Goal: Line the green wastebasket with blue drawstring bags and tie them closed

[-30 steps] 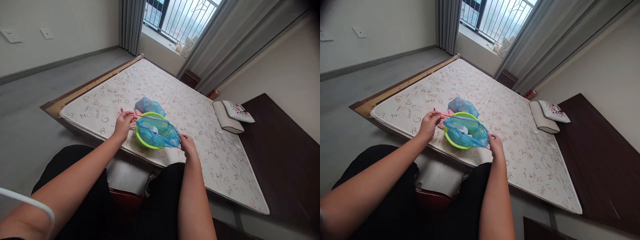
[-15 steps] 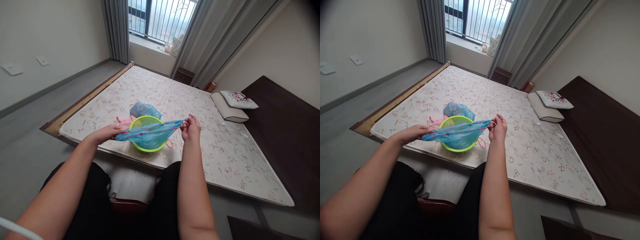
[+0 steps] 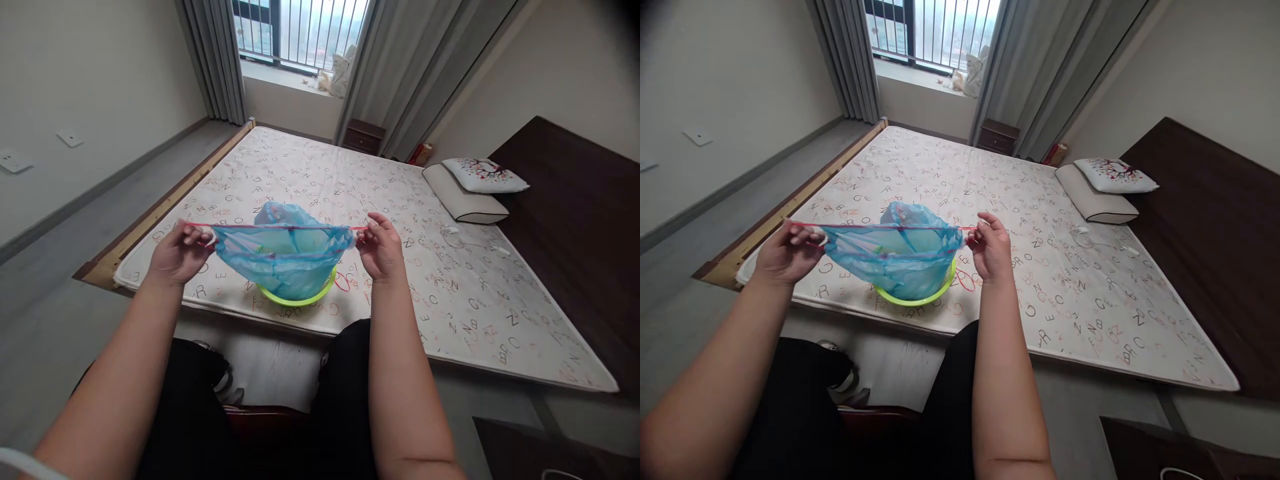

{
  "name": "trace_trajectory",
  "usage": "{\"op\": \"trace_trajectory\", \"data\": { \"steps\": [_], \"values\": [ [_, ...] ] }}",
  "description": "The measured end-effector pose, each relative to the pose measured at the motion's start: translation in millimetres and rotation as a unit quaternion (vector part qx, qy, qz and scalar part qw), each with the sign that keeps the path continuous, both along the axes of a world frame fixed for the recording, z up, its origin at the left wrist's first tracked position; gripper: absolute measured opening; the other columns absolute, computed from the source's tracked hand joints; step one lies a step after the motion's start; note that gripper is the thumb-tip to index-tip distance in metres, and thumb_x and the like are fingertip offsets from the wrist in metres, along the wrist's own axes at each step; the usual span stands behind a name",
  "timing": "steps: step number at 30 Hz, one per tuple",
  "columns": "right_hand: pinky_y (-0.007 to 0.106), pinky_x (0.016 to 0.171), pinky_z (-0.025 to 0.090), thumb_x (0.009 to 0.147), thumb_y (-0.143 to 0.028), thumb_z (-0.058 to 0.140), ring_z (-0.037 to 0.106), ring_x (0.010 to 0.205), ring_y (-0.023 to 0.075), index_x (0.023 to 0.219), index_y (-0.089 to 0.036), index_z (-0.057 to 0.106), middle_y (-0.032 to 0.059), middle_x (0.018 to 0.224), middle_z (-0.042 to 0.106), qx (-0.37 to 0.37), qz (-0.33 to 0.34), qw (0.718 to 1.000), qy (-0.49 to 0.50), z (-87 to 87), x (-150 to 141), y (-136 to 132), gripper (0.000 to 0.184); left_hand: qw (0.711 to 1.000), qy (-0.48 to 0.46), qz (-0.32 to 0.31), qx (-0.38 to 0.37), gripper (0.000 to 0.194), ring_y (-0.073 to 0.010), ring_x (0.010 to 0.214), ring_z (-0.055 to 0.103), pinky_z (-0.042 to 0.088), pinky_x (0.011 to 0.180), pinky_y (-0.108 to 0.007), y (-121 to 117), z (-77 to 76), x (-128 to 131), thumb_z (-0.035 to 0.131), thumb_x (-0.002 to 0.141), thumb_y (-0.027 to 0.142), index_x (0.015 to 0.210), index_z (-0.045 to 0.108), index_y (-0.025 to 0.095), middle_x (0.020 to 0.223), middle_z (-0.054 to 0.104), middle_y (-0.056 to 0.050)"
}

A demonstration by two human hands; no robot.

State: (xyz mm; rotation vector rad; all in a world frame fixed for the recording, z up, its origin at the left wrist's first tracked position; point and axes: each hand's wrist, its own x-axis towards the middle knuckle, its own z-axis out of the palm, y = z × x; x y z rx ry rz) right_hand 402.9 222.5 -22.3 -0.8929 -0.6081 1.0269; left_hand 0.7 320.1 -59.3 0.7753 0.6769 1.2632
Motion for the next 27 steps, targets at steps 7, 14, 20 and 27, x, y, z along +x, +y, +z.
{"op": "trace_trajectory", "data": {
  "steps": [7, 14, 20, 27],
  "values": [
    [0.030, 0.088, 0.058, 0.076, -0.026, 0.082, 0.071, 0.085, 0.0125, 0.103, -0.025, 0.062, -0.0113, 0.061, 0.052, 0.089, -0.064, 0.986, 0.126, -14.1, -0.3, 16.2, 0.033, 0.996, -0.069, 0.033, 0.045, 0.015, -0.0260, 0.127, 0.063, 0.057, 0.101, -0.046, -12.1, 5.0, 21.1, 0.067, 0.094, 0.046, 0.104, 0.076, 0.040, 0.133, 0.070, 0.000],
    [0.041, 0.097, 0.058, 0.084, -0.038, 0.077, 0.067, 0.121, 0.0204, 0.118, -0.034, 0.061, -0.0065, 0.081, 0.064, 0.122, 0.003, 0.992, 0.039, -4.2, -36.3, 16.1, 0.038, 0.985, 0.038, 0.024, 0.166, 0.061, -0.0245, 0.141, 0.052, 0.045, 0.114, -0.043, -17.6, -2.3, 54.9, 0.070, 0.091, 0.046, 0.149, 0.050, 0.046, 0.152, 0.057, -0.002],
    [0.043, 0.091, 0.062, 0.087, -0.052, 0.072, 0.071, 0.112, 0.0226, 0.133, -0.037, 0.057, 0.0020, 0.125, 0.069, 0.085, 0.133, 0.980, -0.124, -5.3, -78.5, 14.0, 0.050, 0.899, 0.264, -0.019, 0.349, 0.100, -0.0296, 0.141, 0.052, 0.038, 0.120, -0.053, -40.5, -13.8, 92.6, 0.069, 0.094, 0.046, 0.167, 0.002, 0.039, 0.147, 0.060, -0.010],
    [0.047, 0.114, 0.048, 0.091, -0.045, 0.070, 0.063, 0.127, 0.0221, 0.123, -0.031, 0.067, 0.0045, 0.120, 0.073, 0.036, 0.156, 0.950, -0.266, -3.9, -110.8, 3.4, 0.035, 0.765, 0.443, -0.019, 0.467, 0.075, -0.0339, 0.160, 0.014, 0.020, 0.126, -0.063, -70.4, -15.4, 116.3, 0.058, 0.100, 0.041, 0.165, 0.021, 0.037, 0.173, 0.021, -0.009]
  ]
}}
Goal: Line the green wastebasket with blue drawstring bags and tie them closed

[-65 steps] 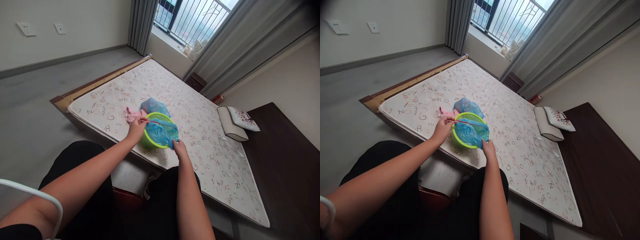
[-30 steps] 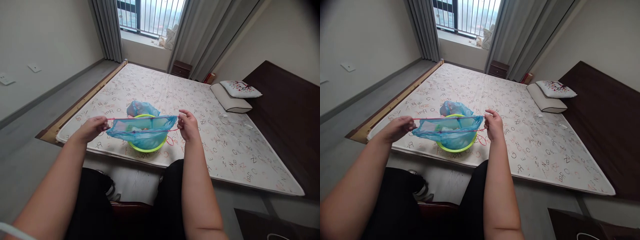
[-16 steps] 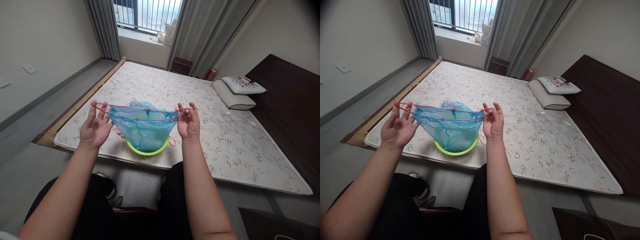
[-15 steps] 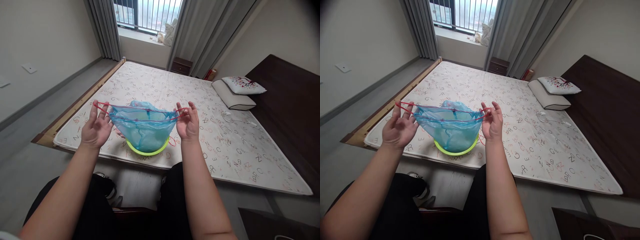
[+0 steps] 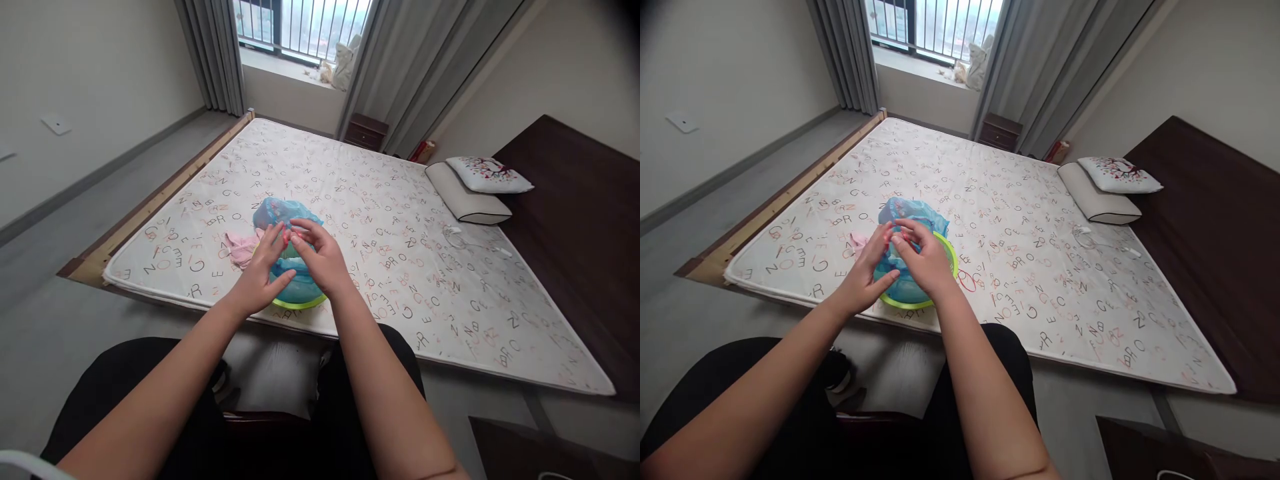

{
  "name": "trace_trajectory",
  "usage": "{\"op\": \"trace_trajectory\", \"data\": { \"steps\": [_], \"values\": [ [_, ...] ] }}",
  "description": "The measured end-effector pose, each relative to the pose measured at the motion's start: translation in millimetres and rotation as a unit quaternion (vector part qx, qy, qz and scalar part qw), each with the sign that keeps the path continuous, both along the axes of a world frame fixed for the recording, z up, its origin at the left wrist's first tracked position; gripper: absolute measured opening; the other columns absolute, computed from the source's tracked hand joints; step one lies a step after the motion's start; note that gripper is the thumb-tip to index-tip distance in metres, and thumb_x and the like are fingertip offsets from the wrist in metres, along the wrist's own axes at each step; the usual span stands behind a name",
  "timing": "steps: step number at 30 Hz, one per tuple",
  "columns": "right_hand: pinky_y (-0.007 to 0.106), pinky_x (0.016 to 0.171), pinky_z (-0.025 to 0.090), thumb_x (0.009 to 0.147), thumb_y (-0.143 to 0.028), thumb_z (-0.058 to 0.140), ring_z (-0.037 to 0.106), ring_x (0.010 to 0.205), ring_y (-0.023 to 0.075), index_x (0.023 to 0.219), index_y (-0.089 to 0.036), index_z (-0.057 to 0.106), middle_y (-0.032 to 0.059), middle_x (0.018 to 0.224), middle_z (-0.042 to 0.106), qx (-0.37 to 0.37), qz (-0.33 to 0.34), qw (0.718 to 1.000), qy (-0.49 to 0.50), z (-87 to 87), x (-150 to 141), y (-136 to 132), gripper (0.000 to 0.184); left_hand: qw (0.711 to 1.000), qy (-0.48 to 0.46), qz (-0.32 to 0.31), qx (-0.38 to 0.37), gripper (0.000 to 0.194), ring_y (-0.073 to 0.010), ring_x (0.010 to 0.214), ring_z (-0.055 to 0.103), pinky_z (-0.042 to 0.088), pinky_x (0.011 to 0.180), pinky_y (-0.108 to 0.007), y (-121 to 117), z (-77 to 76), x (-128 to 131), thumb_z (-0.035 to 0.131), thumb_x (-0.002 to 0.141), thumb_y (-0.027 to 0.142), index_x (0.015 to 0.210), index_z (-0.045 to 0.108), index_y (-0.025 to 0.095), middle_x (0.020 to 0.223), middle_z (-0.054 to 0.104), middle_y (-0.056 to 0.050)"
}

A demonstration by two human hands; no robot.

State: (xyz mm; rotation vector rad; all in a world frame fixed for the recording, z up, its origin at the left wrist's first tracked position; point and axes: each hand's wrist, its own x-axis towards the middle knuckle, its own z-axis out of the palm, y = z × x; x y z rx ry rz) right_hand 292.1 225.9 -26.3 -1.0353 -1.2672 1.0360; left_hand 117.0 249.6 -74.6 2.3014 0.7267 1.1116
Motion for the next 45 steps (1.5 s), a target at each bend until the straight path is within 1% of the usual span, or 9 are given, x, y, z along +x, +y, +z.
{"op": "trace_trajectory", "data": {
  "steps": [5, 8, 16, 20, 24, 27, 34, 40, 45],
  "values": [
    [0.044, 0.104, 0.055, 0.085, -0.037, 0.076, 0.070, 0.109, 0.0213, 0.122, -0.028, 0.064, 0.0031, 0.102, 0.074, -0.036, 0.006, 0.999, 0.031, 3.7, -10.1, -3.4, 0.040, 1.000, 0.003, 0.018, 0.014, 0.039, -0.0357, 0.159, 0.017, 0.023, 0.126, -0.064, -7.8, 4.5, 2.6, 0.057, 0.100, 0.037, 0.137, 0.060, 0.023, 0.170, 0.028, -0.012],
    [0.043, 0.101, 0.056, 0.085, -0.036, 0.076, 0.071, 0.101, 0.0199, 0.118, -0.027, 0.064, 0.0010, 0.090, 0.073, -0.038, 0.001, 0.997, 0.065, 8.0, -3.5, -2.4, 0.037, 0.996, -0.072, 0.044, -0.004, 0.030, -0.0332, 0.155, 0.030, 0.029, 0.124, -0.063, -7.7, 4.0, 2.5, 0.059, 0.100, 0.039, 0.125, 0.062, 0.024, 0.164, 0.040, -0.012],
    [0.045, 0.096, 0.058, 0.086, -0.035, 0.069, 0.069, 0.096, 0.0201, 0.116, -0.029, 0.063, -0.0034, 0.073, 0.060, -0.028, 0.105, 0.984, 0.140, 37.0, 3.3, -13.9, 0.032, 0.985, -0.119, -0.010, -0.125, 0.128, -0.0365, 0.158, 0.020, 0.027, 0.124, -0.063, 8.2, -19.4, 5.5, 0.085, 0.072, 0.062, 0.164, -0.003, 0.042, 0.173, 0.015, -0.014],
    [0.047, 0.089, 0.062, 0.087, -0.038, 0.066, 0.064, 0.080, 0.0179, 0.117, -0.030, 0.059, -0.0062, 0.066, 0.050, 0.000, 0.140, 0.969, 0.203, 42.6, -5.5, -15.4, 0.032, 0.990, -0.044, -0.030, -0.130, 0.128, -0.0411, 0.155, 0.027, 0.036, 0.120, -0.060, -0.1, -24.5, 14.3, 0.090, 0.066, 0.058, 0.165, 0.013, 0.034, 0.170, 0.025, -0.015],
    [0.047, 0.092, 0.061, 0.087, -0.033, 0.064, 0.064, 0.078, 0.0170, 0.110, -0.030, 0.061, -0.0060, 0.066, 0.049, 0.025, 0.078, 0.980, 0.180, 46.2, 3.8, -9.3, 0.024, 0.987, 0.049, -0.025, -0.152, 0.062, -0.0319, 0.110, 0.070, 0.058, 0.091, -0.044, -5.5, -29.4, 23.0, 0.077, 0.084, 0.036, 0.141, 0.055, 0.026, 0.123, 0.072, -0.008],
    [0.043, 0.094, 0.058, 0.085, -0.026, 0.063, 0.066, 0.085, 0.0177, 0.104, -0.028, 0.065, -0.0037, 0.070, 0.053, 0.040, -0.019, 0.994, 0.101, 48.6, 20.7, -5.3, 0.020, 0.986, 0.115, 0.030, -0.118, 0.024, -0.0285, 0.092, 0.071, 0.057, 0.082, -0.042, 1.2, -35.8, 20.6, 0.061, 0.087, 0.020, 0.108, 0.072, 0.025, 0.099, 0.075, -0.005],
    [0.034, 0.080, 0.057, 0.085, -0.028, 0.059, 0.064, 0.083, 0.0145, 0.099, -0.028, 0.062, -0.0004, 0.092, 0.061, 0.150, -0.247, 0.957, 0.015, 44.2, 56.1, 1.1, 0.014, 0.973, 0.142, 0.178, -0.036, 0.014, -0.0357, 0.114, 0.061, 0.051, 0.100, -0.056, 19.4, -46.9, 4.1, 0.068, 0.078, 0.020, 0.090, 0.075, 0.022, 0.114, 0.069, -0.011],
    [0.030, 0.071, 0.056, 0.088, -0.033, 0.059, 0.065, 0.083, 0.0144, 0.107, -0.032, 0.057, -0.0026, 0.086, 0.058, 0.164, -0.266, 0.940, 0.139, 45.3, 67.5, -1.2, 0.020, 0.981, 0.169, 0.089, -0.044, 0.025, -0.0309, 0.120, 0.065, 0.036, 0.118, -0.062, 16.6, -57.9, 8.7, 0.054, 0.094, 0.020, 0.110, 0.072, 0.026, 0.120, 0.073, -0.006],
    [0.029, 0.066, 0.055, 0.089, -0.040, 0.061, 0.066, 0.081, 0.0147, 0.109, -0.032, 0.056, -0.0027, 0.086, 0.059, 0.151, -0.250, 0.943, 0.159, 47.0, 63.1, -1.3, 0.021, 0.988, 0.091, 0.123, -0.020, 0.050, -0.0384, 0.145, 0.045, 0.033, 0.119, -0.066, 7.3, -43.7, 8.0, 0.066, 0.089, 0.035, 0.136, 0.059, 0.022, 0.152, 0.053, -0.017]
  ]
}}
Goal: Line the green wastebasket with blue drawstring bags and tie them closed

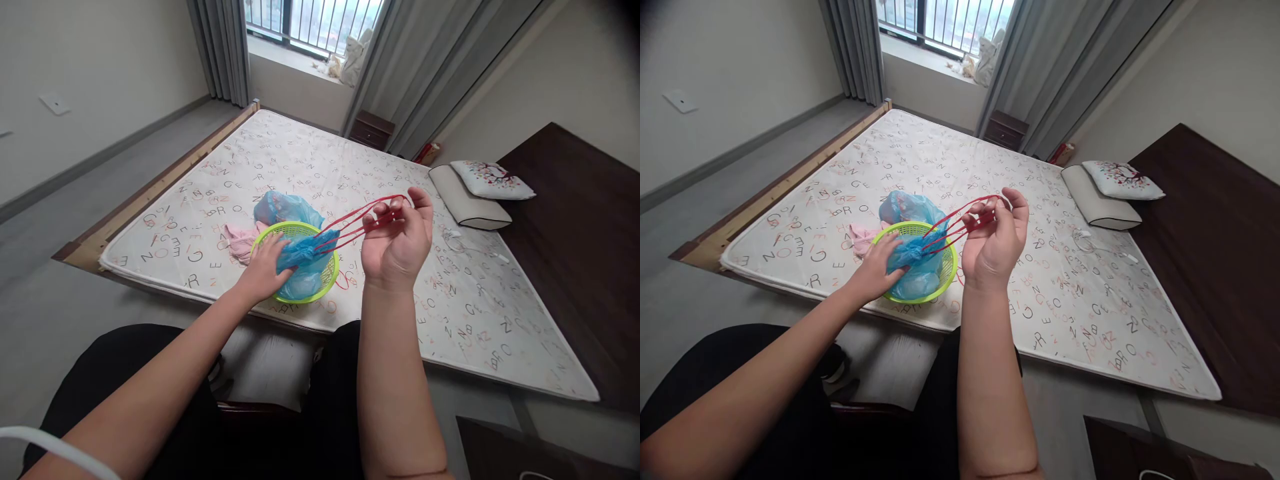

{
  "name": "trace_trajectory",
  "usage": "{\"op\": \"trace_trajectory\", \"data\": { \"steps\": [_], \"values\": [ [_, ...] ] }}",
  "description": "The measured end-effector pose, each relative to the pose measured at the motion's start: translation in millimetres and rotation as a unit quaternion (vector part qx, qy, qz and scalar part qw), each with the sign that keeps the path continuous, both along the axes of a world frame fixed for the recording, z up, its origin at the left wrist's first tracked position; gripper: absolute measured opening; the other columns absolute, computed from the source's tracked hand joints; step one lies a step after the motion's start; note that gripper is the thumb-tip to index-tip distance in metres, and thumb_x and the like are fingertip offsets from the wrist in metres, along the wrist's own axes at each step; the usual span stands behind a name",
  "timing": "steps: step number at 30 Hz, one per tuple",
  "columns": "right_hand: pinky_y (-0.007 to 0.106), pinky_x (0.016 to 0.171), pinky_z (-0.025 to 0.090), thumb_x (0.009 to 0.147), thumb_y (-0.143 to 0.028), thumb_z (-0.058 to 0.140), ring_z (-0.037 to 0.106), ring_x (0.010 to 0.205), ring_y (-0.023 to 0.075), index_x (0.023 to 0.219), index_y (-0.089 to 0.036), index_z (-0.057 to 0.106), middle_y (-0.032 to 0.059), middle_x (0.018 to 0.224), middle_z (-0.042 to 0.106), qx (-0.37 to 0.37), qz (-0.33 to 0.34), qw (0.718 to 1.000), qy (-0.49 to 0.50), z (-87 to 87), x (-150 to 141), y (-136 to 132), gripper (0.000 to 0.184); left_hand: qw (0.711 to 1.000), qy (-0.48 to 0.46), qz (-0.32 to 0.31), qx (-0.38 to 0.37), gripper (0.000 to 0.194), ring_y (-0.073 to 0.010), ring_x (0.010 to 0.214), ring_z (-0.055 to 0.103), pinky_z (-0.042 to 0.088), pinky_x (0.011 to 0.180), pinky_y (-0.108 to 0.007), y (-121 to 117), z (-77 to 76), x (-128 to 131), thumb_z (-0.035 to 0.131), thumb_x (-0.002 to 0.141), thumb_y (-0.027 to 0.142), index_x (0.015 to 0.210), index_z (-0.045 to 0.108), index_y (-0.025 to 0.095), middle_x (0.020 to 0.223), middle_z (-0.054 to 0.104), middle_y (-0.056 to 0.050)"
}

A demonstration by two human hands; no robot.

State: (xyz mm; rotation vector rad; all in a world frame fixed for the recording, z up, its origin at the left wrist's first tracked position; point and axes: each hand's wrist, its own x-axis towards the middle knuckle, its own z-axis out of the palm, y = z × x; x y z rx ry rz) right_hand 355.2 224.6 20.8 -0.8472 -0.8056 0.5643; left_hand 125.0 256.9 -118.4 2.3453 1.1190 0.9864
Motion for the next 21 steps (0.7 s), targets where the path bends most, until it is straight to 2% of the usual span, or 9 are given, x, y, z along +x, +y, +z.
{"op": "trace_trajectory", "data": {
  "steps": [1, 3, 5, 7, 8, 9, 12, 15, 21],
  "values": [
    [0.028, 0.065, 0.055, 0.089, -0.040, 0.061, 0.066, 0.079, 0.0143, 0.109, -0.032, 0.056, -0.0027, 0.085, 0.059, 0.003, 0.004, 1.000, 0.003, 0.0, -1.3, 0.6, 0.021, 0.999, -0.034, 0.003, 0.031, 0.056, -0.0379, 0.147, 0.042, 0.035, 0.119, -0.065, -4.7, 6.5, -0.5, 0.067, 0.088, 0.036, 0.141, 0.055, 0.021, 0.154, 0.050, -0.018],
    [0.028, 0.064, 0.055, 0.090, -0.039, 0.060, 0.065, 0.076, 0.0134, 0.109, -0.032, 0.056, -0.0028, 0.085, 0.058, 0.008, 0.008, 1.000, 0.004, -0.3, -3.9, 1.8, 0.021, 0.989, -0.095, -0.031, 0.107, 0.053, -0.0337, 0.142, 0.049, 0.040, 0.117, -0.060, -17.1, 19.5, 0.8, 0.064, 0.088, 0.033, 0.139, 0.055, 0.024, 0.147, 0.057, -0.014],
    [0.028, 0.065, 0.055, 0.092, -0.041, 0.059, 0.065, 0.075, 0.0131, 0.110, -0.032, 0.056, -0.0027, 0.086, 0.059, 0.003, 0.010, 1.000, -0.013, -0.3, -7.0, 2.2, 0.020, 0.975, -0.102, -0.132, 0.149, 0.041, -0.0288, 0.127, 0.062, 0.047, 0.112, -0.053, -30.7, 28.1, 6.7, 0.060, 0.090, 0.029, 0.130, 0.063, 0.030, 0.128, 0.070, -0.008],
    [0.028, 0.064, 0.055, 0.094, -0.044, 0.057, 0.065, 0.075, 0.0131, 0.112, -0.033, 0.056, -0.0023, 0.088, 0.060, -0.007, 0.017, 0.999, -0.039, 0.8, -11.5, 0.9, 0.021, 0.963, -0.038, -0.238, 0.119, 0.036, -0.0258, 0.118, 0.067, 0.051, 0.106, -0.048, -41.0, 28.6, 15.9, 0.056, 0.094, 0.026, 0.128, 0.066, 0.031, 0.120, 0.074, -0.006],
    [0.028, 0.064, 0.055, 0.094, -0.045, 0.056, 0.065, 0.075, 0.0131, 0.113, -0.034, 0.056, -0.0022, 0.090, 0.060, -0.012, 0.024, 0.998, -0.049, 2.0, -14.4, -0.4, 0.022, 0.961, 0.012, -0.263, 0.085, 0.035, -0.0259, 0.117, 0.068, 0.052, 0.104, -0.046, -43.7, 25.6, 20.6, 0.054, 0.097, 0.027, 0.130, 0.066, 0.029, 0.122, 0.074, -0.007],
    [0.028, 0.063, 0.055, 0.094, -0.045, 0.056, 0.064, 0.075, 0.0129, 0.113, -0.034, 0.057, -0.0021, 0.090, 0.060, -0.017, 0.034, 0.998, -0.055, 3.4, -17.5, -2.0, 0.022, 0.962, 0.066, -0.260, 0.046, 0.034, -0.0270, 0.116, 0.068, 0.053, 0.101, -0.046, -44.4, 20.7, 24.4, 0.053, 0.099, 0.030, 0.131, 0.066, 0.027, 0.125, 0.073, -0.009],
    [0.027, 0.062, 0.054, 0.095, -0.044, 0.057, 0.063, 0.072, 0.0116, 0.112, -0.034, 0.057, -0.0021, 0.091, 0.060, -0.024, 0.058, 0.997, -0.053, 8.0, -25.8, -6.6, 0.020, 0.964, 0.200, -0.165, -0.058, 0.034, -0.0325, 0.105, 0.072, 0.055, 0.092, -0.046, -36.8, 2.8, 27.2, 0.053, 0.101, 0.041, 0.121, 0.072, 0.021, 0.125, 0.072, -0.015],
    [0.026, 0.063, 0.054, 0.094, -0.039, 0.057, 0.061, 0.069, 0.0101, 0.108, -0.032, 0.057, -0.0024, 0.090, 0.060, -0.039, 0.064, 0.996, -0.044, 8.5, -26.6, -6.7, 0.015, 0.962, 0.233, -0.125, -0.075, 0.027, -0.0324, 0.098, 0.074, 0.055, 0.088, -0.045, -24.7, -2.9, 19.7, 0.057, 0.100, 0.037, 0.110, 0.075, 0.020, 0.116, 0.076, -0.015],
    [0.026, 0.067, 0.056, 0.091, -0.033, 0.064, 0.063, 0.072, 0.0104, 0.101, -0.028, 0.062, -0.0024, 0.087, 0.065, -0.131, 0.097, 0.984, -0.070, -0.6, -18.3, -1.2, 0.011, 0.981, 0.088, -0.161, 0.057, 0.026, -0.0234, 0.090, 0.073, 0.057, 0.082, -0.036, -27.1, 32.0, 10.7, 0.048, 0.102, 0.025, 0.113, 0.072, 0.023, 0.097, 0.077, -0.007]
  ]
}}
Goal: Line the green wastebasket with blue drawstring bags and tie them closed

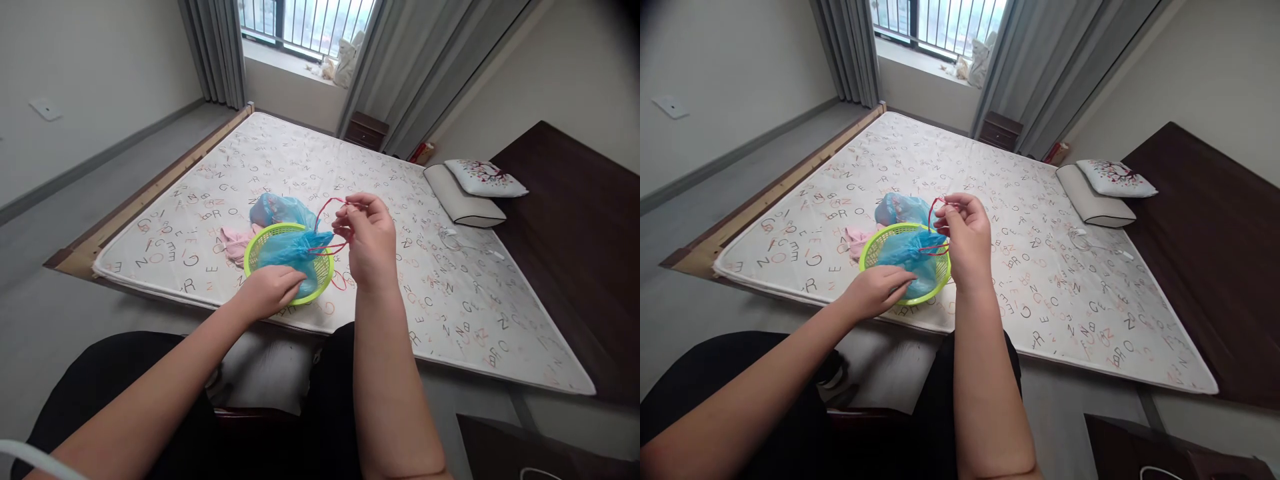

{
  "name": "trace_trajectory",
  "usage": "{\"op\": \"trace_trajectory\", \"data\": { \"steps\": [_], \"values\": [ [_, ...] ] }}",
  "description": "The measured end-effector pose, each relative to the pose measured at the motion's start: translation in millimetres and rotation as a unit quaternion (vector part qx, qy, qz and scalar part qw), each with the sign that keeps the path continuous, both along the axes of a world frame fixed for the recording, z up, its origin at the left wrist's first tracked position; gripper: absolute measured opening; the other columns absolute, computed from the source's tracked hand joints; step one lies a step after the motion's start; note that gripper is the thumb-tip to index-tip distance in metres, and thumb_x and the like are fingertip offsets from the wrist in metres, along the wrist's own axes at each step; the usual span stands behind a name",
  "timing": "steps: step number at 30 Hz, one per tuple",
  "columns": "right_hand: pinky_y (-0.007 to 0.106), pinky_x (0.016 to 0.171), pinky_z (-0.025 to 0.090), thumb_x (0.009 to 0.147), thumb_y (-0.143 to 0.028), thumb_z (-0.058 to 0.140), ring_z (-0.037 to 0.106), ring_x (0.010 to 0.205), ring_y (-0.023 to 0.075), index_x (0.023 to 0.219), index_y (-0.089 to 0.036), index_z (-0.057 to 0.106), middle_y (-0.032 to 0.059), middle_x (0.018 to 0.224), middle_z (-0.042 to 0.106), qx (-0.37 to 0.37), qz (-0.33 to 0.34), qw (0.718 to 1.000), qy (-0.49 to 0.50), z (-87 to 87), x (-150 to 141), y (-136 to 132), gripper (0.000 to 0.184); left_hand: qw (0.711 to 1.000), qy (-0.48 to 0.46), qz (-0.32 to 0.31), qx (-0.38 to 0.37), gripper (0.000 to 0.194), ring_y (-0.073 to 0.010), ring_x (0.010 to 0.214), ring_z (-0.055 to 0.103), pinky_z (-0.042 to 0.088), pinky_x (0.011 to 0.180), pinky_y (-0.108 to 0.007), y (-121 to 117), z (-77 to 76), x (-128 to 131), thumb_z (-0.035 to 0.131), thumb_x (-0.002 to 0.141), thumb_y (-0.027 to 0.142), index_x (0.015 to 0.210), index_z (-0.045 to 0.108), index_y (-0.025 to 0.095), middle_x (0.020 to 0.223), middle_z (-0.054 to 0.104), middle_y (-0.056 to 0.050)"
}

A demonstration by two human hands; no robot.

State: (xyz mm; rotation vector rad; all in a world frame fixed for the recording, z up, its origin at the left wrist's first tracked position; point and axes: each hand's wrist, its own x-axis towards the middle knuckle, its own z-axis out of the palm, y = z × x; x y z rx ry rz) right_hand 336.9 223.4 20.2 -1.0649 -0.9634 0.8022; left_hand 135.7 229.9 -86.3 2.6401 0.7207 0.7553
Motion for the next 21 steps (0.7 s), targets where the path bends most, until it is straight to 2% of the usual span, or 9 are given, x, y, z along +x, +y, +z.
{"op": "trace_trajectory", "data": {
  "steps": [3, 6, 8, 9, 11, 14, 16, 18, 21],
  "values": [
    [0.029, 0.073, 0.059, 0.091, -0.037, 0.067, 0.067, 0.077, 0.0124, 0.104, -0.028, 0.065, -0.0006, 0.091, 0.070, -0.021, 0.077, 0.996, -0.029, 1.5, -9.3, -4.5, 0.016, 0.989, -0.136, 0.055, 0.028, 0.036, -0.0270, 0.116, 0.067, 0.054, 0.101, -0.045, -4.7, 14.0, 0.5, 0.058, 0.098, 0.029, 0.134, 0.061, 0.027, 0.123, 0.071, -0.010],
    [0.033, 0.078, 0.061, 0.090, -0.043, 0.071, 0.069, 0.078, 0.0137, 0.105, -0.027, 0.066, 0.0001, 0.091, 0.072, -0.024, 0.183, 0.982, -0.036, 8.6, -26.6, -13.1, 0.022, 0.970, -0.212, 0.121, 0.003, 0.083, -0.0338, 0.150, 0.040, 0.040, 0.119, -0.057, -3.1, 20.1, 0.9, 0.072, 0.090, 0.044, 0.160, 0.029, 0.032, 0.162, 0.040, -0.014],
    [0.034, 0.079, 0.063, 0.089, -0.044, 0.073, 0.070, 0.078, 0.0144, 0.106, -0.027, 0.067, -0.0001, 0.089, 0.072, -0.022, 0.246, 0.969, -0.026, 14.2, -37.0, -19.1, 0.026, 0.963, -0.237, 0.120, -0.043, 0.109, -0.0356, 0.155, 0.029, 0.036, 0.121, -0.058, -1.0, 23.1, 1.3, 0.078, 0.084, 0.054, 0.165, 0.009, 0.033, 0.169, 0.027, -0.016],
    [0.035, 0.079, 0.064, 0.088, -0.045, 0.074, 0.070, 0.078, 0.0147, 0.106, -0.026, 0.067, -0.0003, 0.088, 0.073, -0.021, 0.270, 0.963, -0.020, 16.8, -40.7, -21.8, 0.027, 0.961, -0.245, 0.107, -0.068, 0.114, -0.0355, 0.155, 0.030, 0.037, 0.121, -0.057, -0.6, 24.9, 1.6, 0.079, 0.082, 0.058, 0.166, 0.006, 0.033, 0.169, 0.028, -0.016],
    [0.036, 0.078, 0.065, 0.087, -0.046, 0.075, 0.071, 0.077, 0.0154, 0.107, -0.027, 0.066, -0.0007, 0.086, 0.073, -0.018, 0.294, 0.956, -0.011, 21.0, -44.7, -26.0, 0.030, 0.957, -0.257, 0.083, -0.109, 0.104, -0.0334, 0.149, 0.042, 0.042, 0.119, -0.053, -1.6, 29.3, 2.6, 0.077, 0.083, 0.058, 0.165, 0.016, 0.033, 0.162, 0.042, -0.014],
    [0.035, 0.075, 0.065, 0.087, -0.046, 0.075, 0.072, 0.078, 0.0166, 0.108, -0.028, 0.067, -0.0006, 0.087, 0.073, -0.013, 0.260, 0.966, -0.008, 24.7, -44.2, -28.2, 0.029, 0.947, -0.282, 0.099, -0.121, 0.050, -0.0273, 0.126, 0.065, 0.052, 0.108, -0.046, -6.6, 34.9, 4.0, 0.065, 0.096, 0.047, 0.143, 0.055, 0.031, 0.136, 0.068, -0.007],
    [0.034, 0.075, 0.064, 0.089, -0.045, 0.073, 0.073, 0.083, 0.0173, 0.108, -0.029, 0.067, 0.0000, 0.090, 0.073, -0.005, 0.205, 0.979, -0.013, 25.0, -42.6, -26.7, 0.026, 0.937, -0.305, 0.129, -0.112, 0.027, -0.0240, 0.109, 0.072, 0.056, 0.100, -0.042, -9.8, 35.6, 4.2, 0.061, 0.100, 0.040, 0.122, 0.069, 0.027, 0.117, 0.076, -0.005],
    [0.034, 0.078, 0.064, 0.091, -0.044, 0.072, 0.073, 0.087, 0.0175, 0.107, -0.029, 0.067, 0.0005, 0.093, 0.073, 0.007, 0.143, 0.989, -0.022, 23.0, -42.0, -23.3, 0.022, 0.921, -0.338, 0.141, -0.132, 0.020, -0.0221, 0.097, 0.073, 0.058, 0.092, -0.040, -11.6, 33.6, 3.7, 0.061, 0.100, 0.037, 0.113, 0.070, 0.025, 0.103, 0.077, -0.004],
    [0.034, 0.084, 0.061, 0.092, -0.041, 0.070, 0.071, 0.087, 0.0161, 0.105, -0.029, 0.068, 0.0003, 0.094, 0.073, 0.032, 0.062, 0.997, -0.036, 16.2, -43.2, -16.5, 0.017, 0.890, -0.386, 0.093, -0.226, 0.027, -0.0187, 0.079, 0.071, 0.060, 0.079, -0.036, -11.9, 28.8, 3.2, 0.060, 0.101, 0.037, 0.124, 0.065, 0.025, 0.086, 0.072, -0.002]
  ]
}}
